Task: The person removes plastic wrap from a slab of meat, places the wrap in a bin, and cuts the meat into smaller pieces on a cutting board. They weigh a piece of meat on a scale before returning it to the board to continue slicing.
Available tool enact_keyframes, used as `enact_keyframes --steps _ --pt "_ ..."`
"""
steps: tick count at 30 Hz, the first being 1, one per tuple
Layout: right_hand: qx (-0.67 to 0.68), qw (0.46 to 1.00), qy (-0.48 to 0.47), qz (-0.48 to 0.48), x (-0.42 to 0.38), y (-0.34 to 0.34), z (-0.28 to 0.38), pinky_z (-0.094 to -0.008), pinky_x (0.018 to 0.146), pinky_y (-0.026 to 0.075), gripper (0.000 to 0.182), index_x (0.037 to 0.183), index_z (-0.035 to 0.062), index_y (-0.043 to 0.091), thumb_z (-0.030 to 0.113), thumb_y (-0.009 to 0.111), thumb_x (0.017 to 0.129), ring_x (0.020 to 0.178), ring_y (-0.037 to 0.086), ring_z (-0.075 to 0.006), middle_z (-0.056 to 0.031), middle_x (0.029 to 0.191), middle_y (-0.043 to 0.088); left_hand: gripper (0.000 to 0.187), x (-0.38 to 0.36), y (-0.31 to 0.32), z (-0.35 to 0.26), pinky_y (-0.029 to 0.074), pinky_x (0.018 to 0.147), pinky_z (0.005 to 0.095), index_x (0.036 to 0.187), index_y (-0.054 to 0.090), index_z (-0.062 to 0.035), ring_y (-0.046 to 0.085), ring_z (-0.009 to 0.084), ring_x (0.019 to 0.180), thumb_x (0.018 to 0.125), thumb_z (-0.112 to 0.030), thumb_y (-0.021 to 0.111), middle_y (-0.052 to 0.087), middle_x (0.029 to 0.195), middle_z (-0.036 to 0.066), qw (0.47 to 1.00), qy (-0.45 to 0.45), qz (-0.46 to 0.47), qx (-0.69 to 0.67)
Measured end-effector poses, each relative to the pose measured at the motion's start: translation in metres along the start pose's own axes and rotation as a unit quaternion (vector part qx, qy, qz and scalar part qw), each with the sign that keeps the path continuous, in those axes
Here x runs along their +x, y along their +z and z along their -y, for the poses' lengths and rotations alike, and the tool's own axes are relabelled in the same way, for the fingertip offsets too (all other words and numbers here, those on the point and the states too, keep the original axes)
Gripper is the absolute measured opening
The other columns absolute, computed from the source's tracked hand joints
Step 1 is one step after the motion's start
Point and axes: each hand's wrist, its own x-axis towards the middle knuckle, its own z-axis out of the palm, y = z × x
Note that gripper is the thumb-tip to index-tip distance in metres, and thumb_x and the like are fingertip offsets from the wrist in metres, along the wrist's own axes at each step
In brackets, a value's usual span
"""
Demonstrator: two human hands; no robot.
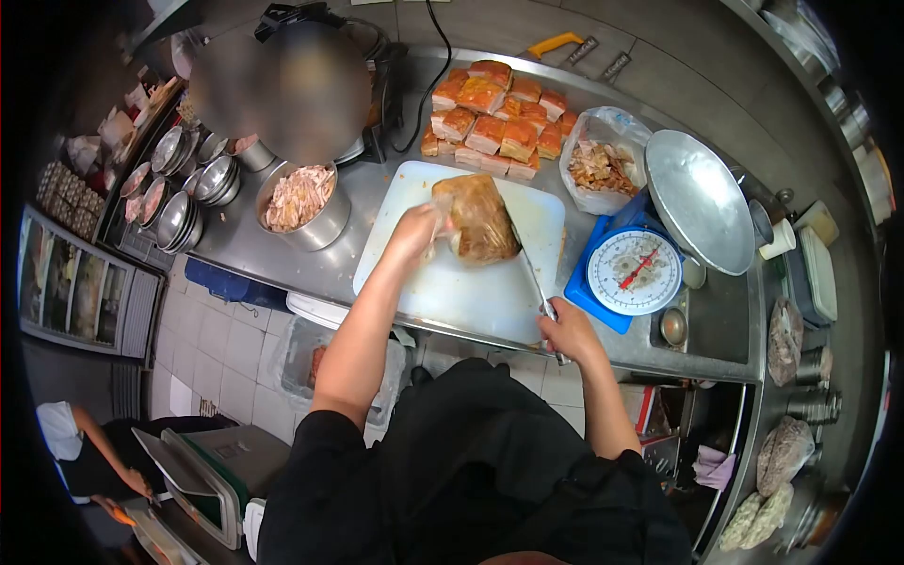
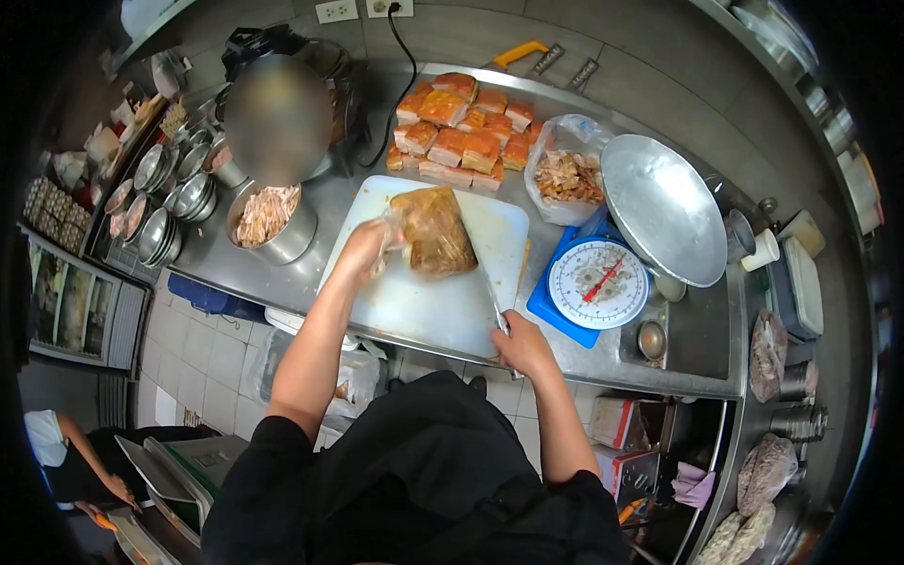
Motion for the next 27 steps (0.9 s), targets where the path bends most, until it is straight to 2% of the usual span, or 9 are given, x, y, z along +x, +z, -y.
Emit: enact_keyframes --steps 4,8,14,19,20,21,25,26,27 --pt "0.291 0.948 0.065 0.115 -0.005 0.012 -0.003 -0.0286 0.043 0.044 0.026 0.116 0.0021 0.062 0.019 0.065 0.096 0.047 0.053 -0.0117 -0.0022 0.07 0.061 0.019 -0.006 0.027 -0.076 0.039 0.056 0.0285 0.079 0.066 -0.0079 0.052 0.0107 0.067 0.089 -0.016 0.053 0.059 0.075 0.001 0.988 0.141 0.063 -0.018" --pt "0.423 0.891 0.088 0.139 -0.016 0.032 -0.011 -0.0288 0.04 0.043 0.027 0.117 0.0006 0.062 0.019 0.065 0.098 0.046 0.051 -0.0118 -0.0022 0.069 0.058 0.016 -0.034 0.046 -0.096 0.039 0.066 0.0256 0.076 0.061 -0.0054 0.048 0.0106 0.07 0.082 -0.01 0.048 0.057 0.076 0.001 0.956 0.278 0.055 0.083" --pt "0.5 0.845 0.091 0.168 -0.032 0.017 -0.04 -0.0288 0.036 0.041 0.029 0.118 -0.0049 0.059 0.017 0.061 0.099 0.044 0.048 -0.0119 -0.0042 0.067 0.055 0.017 -0.047 -0.037 0.002 0.047 0.078 0.0317 0.073 0.06 -0.0067 0.059 0.0182 0.084 0.086 -0.012 0.049 0.067 0.107 0.011 0.948 0.307 -0.039 -0.07" --pt "0.597 0.759 0.081 0.246 -0.047 0.007 -0.071 -0.0293 0.036 0.04 0.035 0.124 -0.0089 0.055 0.019 0.055 0.102 0.042 0.044 -0.0118 -0.0047 0.064 0.05 0.023 -0.089 -0.081 0.049 0.05 0.065 0.0375 0.073 0.057 -0.0089 0.061 0.0243 0.076 0.093 -0.019 0.051 0.066 0.127 0.023 0.857 0.188 -0.132 -0.46" --pt "0.625 0.731 0.072 0.265 -0.047 0.007 -0.081 -0.0294 0.037 0.039 0.038 0.126 -0.0103 0.054 0.02 0.053 0.103 0.042 0.042 -0.0114 -0.0044 0.066 0.05 0.021 -0.078 -0.123 0.088 0.047 0.056 0.0376 0.079 0.059 -0.0083 0.058 0.0227 0.065 0.095 -0.018 0.049 0.068 0.117 0.023 0.849 0.262 0.052 -0.456" --pt "0.623 0.731 0.076 0.268 -0.05 0.005 -0.084 -0.0294 0.037 0.039 0.038 0.126 -0.0103 0.054 0.02 0.053 0.103 0.042 0.042 -0.0114 -0.0044 0.066 0.05 0.021 -0.081 -0.14 0.096 0.047 0.056 0.0376 0.079 0.059 -0.0083 0.058 0.0227 0.065 0.095 -0.018 0.049 0.068 0.117 0.023 0.848 0.262 0.047 -0.458" --pt "0.643 0.715 0.106 0.254 -0.057 -0.004 -0.085 -0.0289 0.037 0.038 0.039 0.127 -0.0107 0.053 0.02 0.052 0.103 0.042 0.042 -0.0106 -0.0039 0.068 0.049 0.018 -0.097 -0.173 0.099 0.049 0.06 0.0375 0.097 0.063 -0.0072 0.06 0.0228 0.065 0.096 -0.019 0.049 0.07 0.102 0.018 0.932 0.175 -0.009 -0.318" --pt "0.638 0.72 0.113 0.248 -0.058 -0.008 -0.083 -0.0287 0.037 0.038 0.039 0.127 -0.0107 0.053 0.02 0.052 0.103 0.042 0.041 -0.0104 -0.0038 0.069 0.049 0.021 -0.096 -0.167 0.101 0.051 0.067 0.0381 0.102 0.063 -0.0063 0.064 0.024 0.073 0.095 -0.021 0.051 0.071 0.101 0.015 0.981 0.157 -0.085 -0.073" --pt "0.638 0.72 0.113 0.25 -0.06 -0.011 -0.083 -0.0287 0.037 0.038 0.039 0.127 -0.0107 0.053 0.02 0.052 0.103 0.042 0.041 -0.0104 -0.0038 0.069 0.049 0.025 -0.099 -0.151 0.092 0.054 0.075 0.0386 0.107 0.064 -0.0054 0.067 0.0251 0.082 0.093 -0.023 0.053 0.072 0.101 0.013 0.963 0.127 -0.155 0.177"
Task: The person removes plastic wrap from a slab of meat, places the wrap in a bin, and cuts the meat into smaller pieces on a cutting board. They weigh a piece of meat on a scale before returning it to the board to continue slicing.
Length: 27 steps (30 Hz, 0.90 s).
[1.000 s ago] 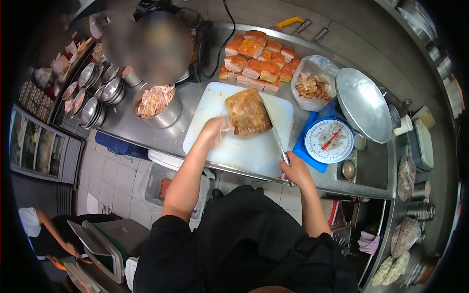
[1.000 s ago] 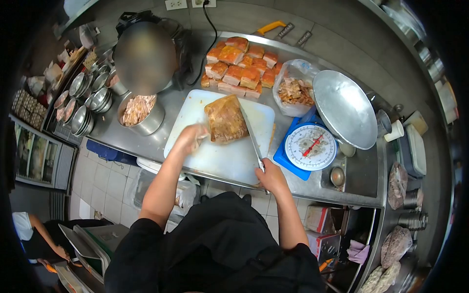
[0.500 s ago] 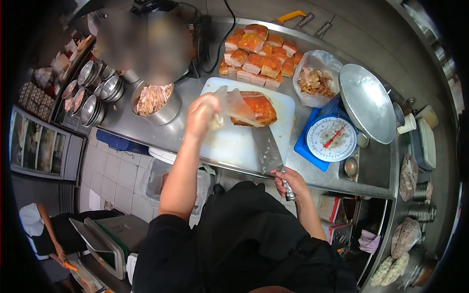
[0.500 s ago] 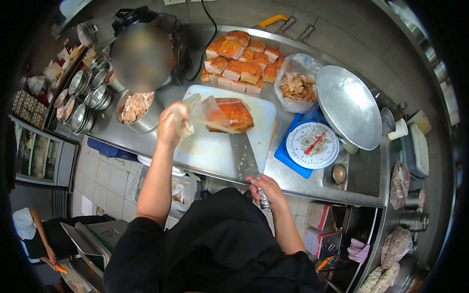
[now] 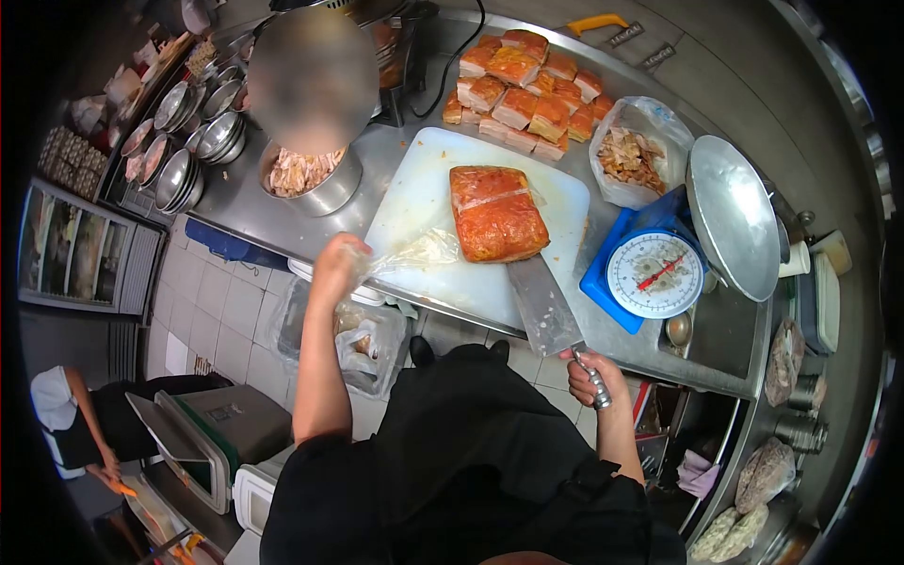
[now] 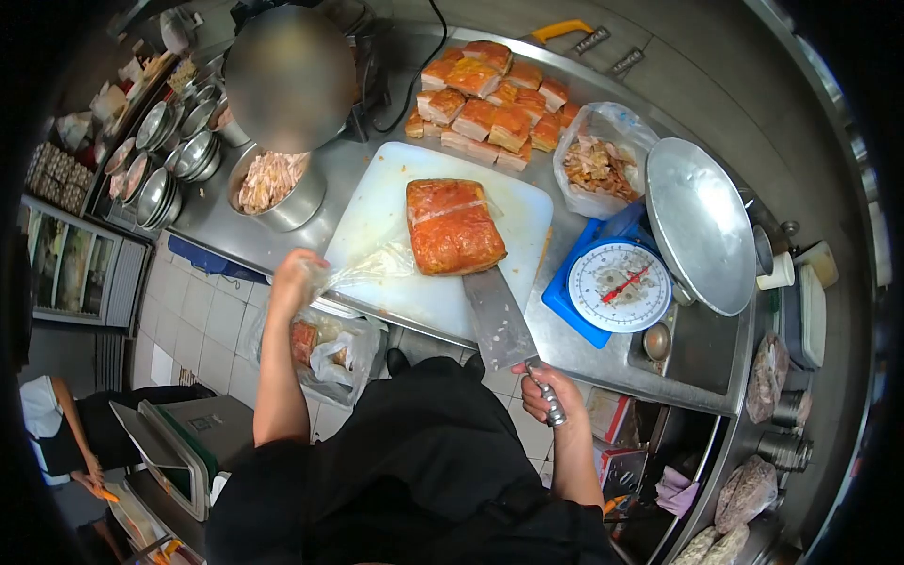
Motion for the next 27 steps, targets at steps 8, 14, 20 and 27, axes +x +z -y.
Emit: enact_keyframes --steps 8,14,20,27 --pt "-0.083 0.994 -0.031 -0.056 -0.031 0.008 0.01 -0.0293 0.035 0.04 0.037 0.122 -0.0085 0.056 0.02 0.059 0.099 0.042 0.046 -0.0123 -0.0047 0.065 0.051 0.024 0.036 0.029 -0.087 0.054 0.083 0.0462 0.1 0.069 -0.0039 0.067 0.0415 0.099 0.085 -0.022 0.066 0.071 0.104 0.021 0.901 -0.014 0.008 0.434" --pt "-0.336 0.906 -0.074 -0.246 -0.028 0.038 0.011 -0.0271 0.04 0.041 0.027 0.119 0.0023 0.06 0.015 0.061 0.095 0.045 0.052 -0.0119 -0.0053 0.068 0.059 0.016 0.084 0.044 -0.165 0.053 0.078 0.0427 0.092 0.068 -0.0016 0.064 0.0398 0.084 0.08 -0.012 0.069 0.067 0.09 0.019 0.919 0.244 -0.211 0.227" --pt "-0.458 0.849 -0.107 -0.238 0.014 0.057 0.006 -0.027 0.048 0.043 0.022 0.114 0.0005 0.06 0.013 0.063 0.095 0.05 0.056 -0.0109 -0.0041 0.07 0.06 0.014 0.148 0.012 -0.19 0.053 0.074 0.033 0.097 0.067 -0.0016 0.067 0.021 0.078 0.084 -0.004 0.061 0.07 0.091 0.008 0.926 0.197 -0.292 -0.137" --pt "-0.474 0.845 -0.083 -0.232 0.037 0.043 0.009 -0.028 0.047 0.043 0.021 0.11 -0.0001 0.061 0.015 0.064 0.096 0.049 0.056 -0.0122 -0.0048 0.069 0.061 0.031 0.124 -0.032 -0.152 0.058 0.083 0.0346 0.115 0.066 0.0022 0.069 0.0243 0.096 0.087 0.004 0.052 0.07 0.106 0.014 0.924 0.135 -0.023 -0.356"
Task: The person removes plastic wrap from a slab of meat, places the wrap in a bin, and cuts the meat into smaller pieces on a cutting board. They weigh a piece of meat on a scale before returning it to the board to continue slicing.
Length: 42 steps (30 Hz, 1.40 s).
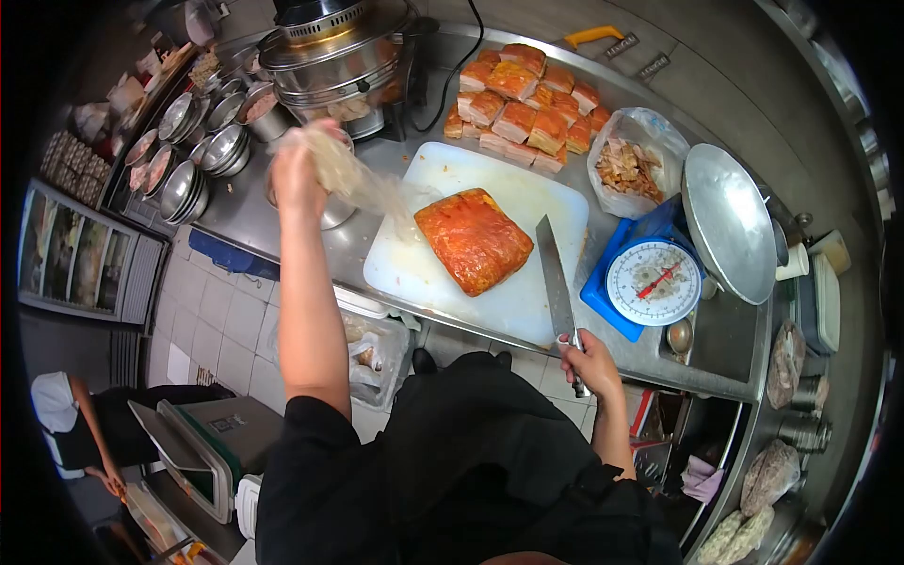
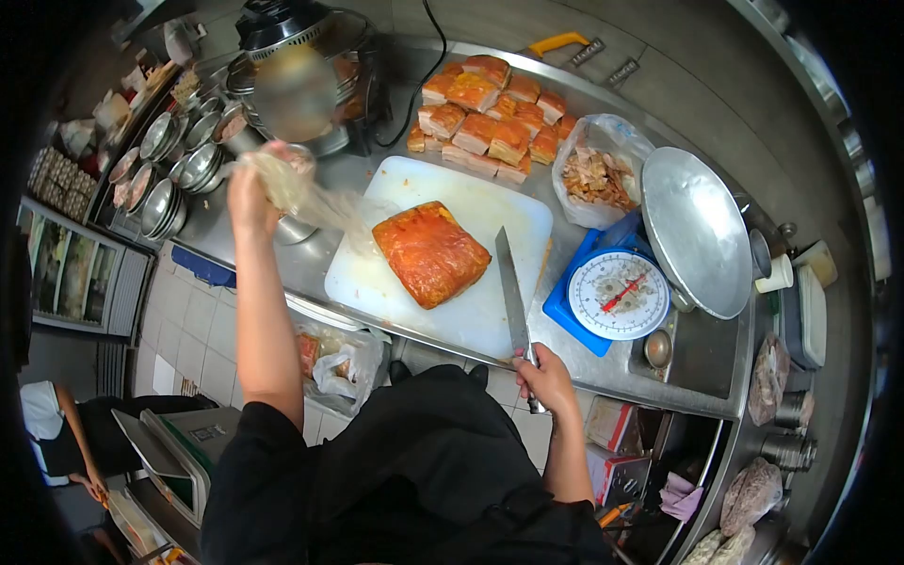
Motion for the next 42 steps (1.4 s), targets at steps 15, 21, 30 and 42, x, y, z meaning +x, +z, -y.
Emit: enact_keyframes --steps 15,21,30,42 --pt "-0.21 0.975 -0.01 -0.065 -0.004 0.002 0.017 -0.0377 0.057 0.052 0.035 0.115 -0.0007 0.061 0.028 0.065 0.094 0.058 0.067 -0.0239 -0.0147 0.074 0.068 0.049 -0.069 0.002 0.161 0.051 0.098 0.0441 0.135 0.059 -0.0085 0.065 0.0422 0.111 0.086 -0.015 0.061 0.069 0.116 0.024 0.741 -0.104 0.191 0.636" --pt "-0.307 0.943 -0.011 -0.126 -0.003 0.008 0.004 -0.0497 0.081 0.053 0.05 0.124 -0.0006 0.063 0.039 0.066 0.093 0.091 0.069 -0.0465 -0.0275 0.09 0.071 0.031 -0.044 -0.026 0.165 0.054 0.086 0.0434 0.107 0.073 -0.0021 0.071 0.0388 0.091 0.087 -0.009 0.05 0.073 0.097 0.023 0.855 -0.077 -0.045 0.511" --pt "-0.346 0.923 -0.078 -0.146 0.024 0.008 0.005 -0.0503 0.082 0.054 0.047 0.123 0.0006 0.062 0.034 0.066 0.09 0.088 0.07 -0.0445 -0.0263 0.092 0.072 0.026 -0.052 -0.053 0.077 0.05 0.084 0.0338 0.104 0.071 0.005 0.065 0.0222 0.091 0.093 -0.009 0.051 0.071 0.1 0.014 0.884 0.127 -0.199 0.403" --pt "-0.395 0.889 -0.161 -0.167 0.041 0.004 0.006 -0.0457 0.083 0.054 0.038 0.114 0.0033 0.062 0.03 0.073 0.088 0.096 0.069 -0.0384 -0.0198 0.103 0.071 0.028 -0.249 -0.117 0.102 0.051 0.082 0.0346 0.104 0.066 0.0006 0.063 0.0218 0.089 0.09 -0.007 0.043 0.065 0.094 0.01 0.879 -0.022 -0.345 0.329"
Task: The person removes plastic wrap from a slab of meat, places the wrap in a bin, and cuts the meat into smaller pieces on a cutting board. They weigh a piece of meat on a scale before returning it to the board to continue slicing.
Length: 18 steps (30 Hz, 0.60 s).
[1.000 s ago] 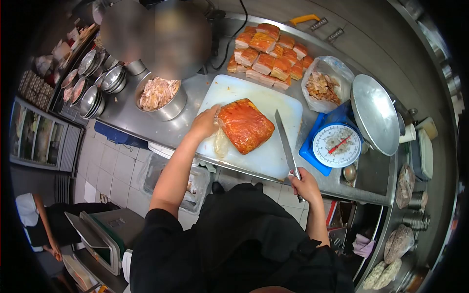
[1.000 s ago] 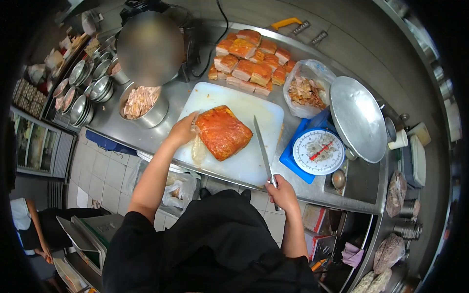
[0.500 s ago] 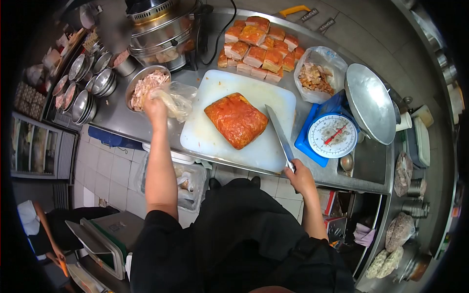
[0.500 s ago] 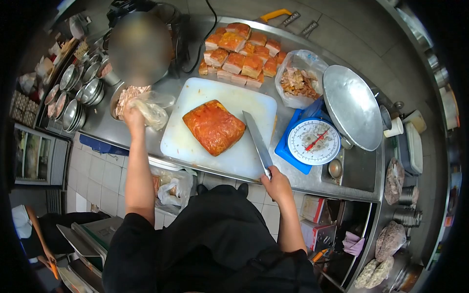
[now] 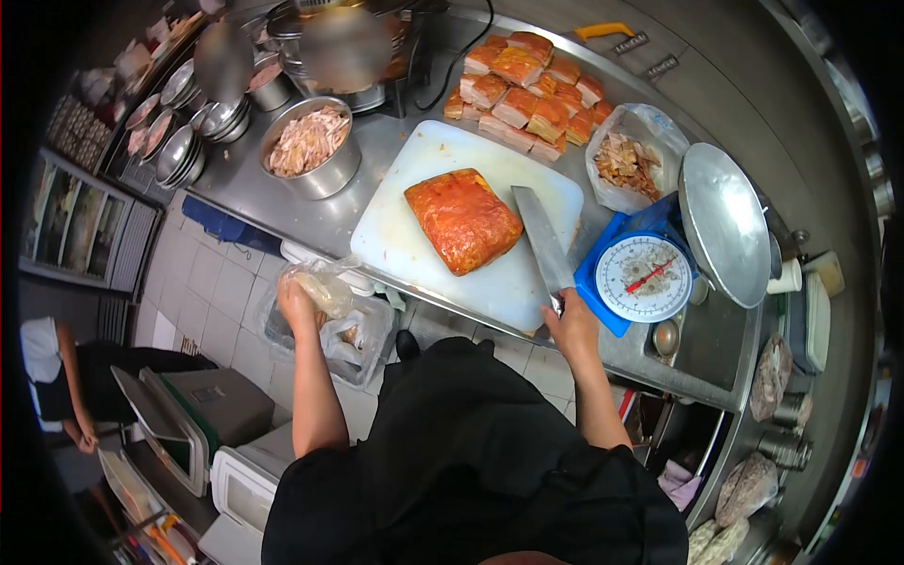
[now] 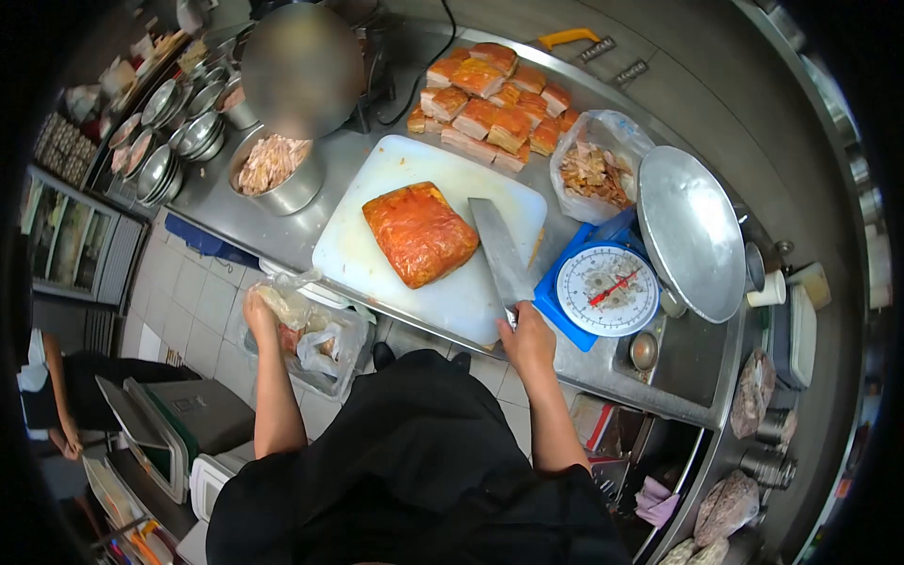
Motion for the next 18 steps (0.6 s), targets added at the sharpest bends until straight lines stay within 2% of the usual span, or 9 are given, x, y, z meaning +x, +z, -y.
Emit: enact_keyframes --steps 2,7,9,11,13,15,17,18 --pt "-0.046 0.998 -0.028 -0.022 0.011 0.005 -0.012 -0.0457 0.083 0.053 0.041 0.113 0.0027 0.06 0.03 0.076 0.087 0.099 0.068 -0.0387 -0.0195 0.105 0.07 0.028 -0.012 -0.026 0.037 0.051 0.079 0.0356 0.103 0.067 0.0011 0.063 0.0218 0.085 0.09 -0.009 0.044 0.066 0.093 0.01 0.999 -0.035 -0.024 -0.012" --pt "-0.048 0.997 -0.06 0.017 0.029 0.014 -0.029 -0.0468 0.083 0.053 0.047 0.115 0.0026 0.059 0.034 0.079 0.085 0.1 0.067 -0.0381 -0.0192 0.107 0.069 0.03 -0.062 -0.072 0.125 0.051 0.07 0.0389 0.099 0.069 0.0027 0.064 0.0217 0.076 0.091 -0.015 0.046 0.069 0.088 0.011 0.983 -0.128 -0.128 -0.02" --pt "-0.031 0.996 -0.067 0.055 0.033 0.016 -0.031 -0.0463 0.083 0.053 0.051 0.117 0.0031 0.059 0.037 0.079 0.085 0.098 0.067 -0.0371 -0.0189 0.105 0.069 0.033 -0.09 -0.106 0.167 0.051 0.068 0.0401 0.096 0.07 0.0034 0.065 0.021 0.074 0.092 -0.018 0.046 0.071 0.088 0.011 0.977 -0.135 -0.146 0.074" --pt "-0.041 0.992 -0.094 0.071 0.041 0.012 -0.036 -0.0455 0.083 0.053 0.047 0.115 0.0032 0.061 0.037 0.077 0.087 0.097 0.067 -0.0359 -0.0183 0.104 0.069 0.035 -0.139 -0.115 0.129 0.052 0.072 0.0394 0.098 0.07 0.0044 0.066 0.0211 0.079 0.094 -0.019 0.043 0.071 0.091 0.013 0.97 -0.153 -0.184 0.042" --pt "-0.014 0.993 -0.098 0.065 0.049 0.003 -0.034 -0.0436 0.081 0.053 0.041 0.112 0.0034 0.063 0.033 0.076 0.088 0.091 0.067 -0.033 -0.0167 0.1 0.069 0.033 -0.177 -0.134 0.11 0.055 0.083 0.0389 0.108 0.067 0.0043 0.069 0.0259 0.09 0.1 -0.017 0.043 0.071 0.099 0.015 0.957 -0.184 -0.221 -0.023" --pt "0.041 0.987 -0.156 0.017 0.062 -0.001 -0.027 -0.0392 0.077 0.052 0.032 0.109 0.003 0.064 0.028 0.074 0.092 0.082 0.065 -0.0267 -0.0126 0.091 0.067 0.033 -0.212 -0.155 0.108 0.054 0.083 0.0384 0.107 0.067 0.0042 0.068 0.0252 0.092 0.101 -0.017 0.043 0.071 0.1 0.014 0.934 -0.198 -0.296 -0.021" --pt "0.142 0.972 -0.186 0.037 0.064 0.001 0.006 -0.0348 0.073 0.051 0.028 0.11 0.0029 0.064 0.024 0.072 0.095 0.076 0.061 -0.0209 -0.0091 0.084 0.064 0.034 -0.242 -0.18 0.103 0.052 0.078 0.0394 0.097 0.069 0.0051 0.066 0.0237 0.085 0.097 -0.018 0.043 0.071 0.091 0.015 0.931 -0.187 -0.313 0.034" --pt "0.139 0.962 -0.232 0.045 0.065 0.008 0.019 -0.0325 0.072 0.05 0.026 0.111 0.0025 0.064 0.024 0.07 0.097 0.074 0.059 -0.0174 -0.007 0.082 0.062 0.034 -0.257 -0.189 0.095 0.051 0.078 0.0407 0.097 0.069 0.0051 0.066 0.0241 0.084 0.097 -0.018 0.044 0.071 0.09 0.015 0.927 -0.188 -0.324 0.038"
